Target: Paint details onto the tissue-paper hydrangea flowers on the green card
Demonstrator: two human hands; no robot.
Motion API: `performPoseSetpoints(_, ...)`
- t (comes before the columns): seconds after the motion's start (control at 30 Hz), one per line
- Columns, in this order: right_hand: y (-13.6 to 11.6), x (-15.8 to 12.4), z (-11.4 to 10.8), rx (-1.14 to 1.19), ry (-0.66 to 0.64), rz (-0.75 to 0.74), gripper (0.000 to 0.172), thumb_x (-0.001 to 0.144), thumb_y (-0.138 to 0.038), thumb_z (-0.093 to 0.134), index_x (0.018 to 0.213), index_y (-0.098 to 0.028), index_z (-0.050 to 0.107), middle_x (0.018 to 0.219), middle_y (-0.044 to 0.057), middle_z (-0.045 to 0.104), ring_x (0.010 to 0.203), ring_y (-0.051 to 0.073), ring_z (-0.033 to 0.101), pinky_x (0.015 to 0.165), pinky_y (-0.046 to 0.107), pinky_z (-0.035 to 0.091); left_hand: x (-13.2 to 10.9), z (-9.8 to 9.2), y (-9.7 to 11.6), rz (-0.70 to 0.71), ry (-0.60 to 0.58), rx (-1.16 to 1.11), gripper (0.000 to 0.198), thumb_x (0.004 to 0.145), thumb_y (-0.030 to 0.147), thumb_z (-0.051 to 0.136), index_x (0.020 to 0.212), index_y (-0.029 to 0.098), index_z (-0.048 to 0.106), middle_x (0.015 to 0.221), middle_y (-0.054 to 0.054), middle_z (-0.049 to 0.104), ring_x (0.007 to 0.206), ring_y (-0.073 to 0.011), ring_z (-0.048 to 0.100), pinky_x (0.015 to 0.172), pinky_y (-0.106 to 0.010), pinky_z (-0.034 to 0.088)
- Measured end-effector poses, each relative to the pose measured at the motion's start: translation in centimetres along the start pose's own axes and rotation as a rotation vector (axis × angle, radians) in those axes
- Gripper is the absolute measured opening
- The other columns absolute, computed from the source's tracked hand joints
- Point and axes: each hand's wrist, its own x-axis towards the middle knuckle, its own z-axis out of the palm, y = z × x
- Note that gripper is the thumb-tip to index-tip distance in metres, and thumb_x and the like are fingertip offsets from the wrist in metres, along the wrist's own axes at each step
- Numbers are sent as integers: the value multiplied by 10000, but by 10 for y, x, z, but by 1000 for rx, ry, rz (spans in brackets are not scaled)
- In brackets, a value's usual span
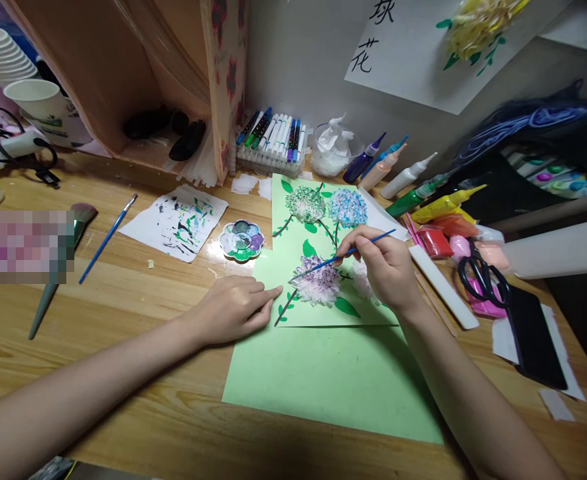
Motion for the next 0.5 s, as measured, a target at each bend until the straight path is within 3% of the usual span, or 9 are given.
performPoseSetpoints(0.5,-3,1,2,66,47,44,346,927,-395,456,716,-176,621,627,8,607,576,124,592,589,265,458,-1,0,0,9,9,12,330,892,191,436,1129,156,664,610,-6,616,560,-134,554,516,-250,396)
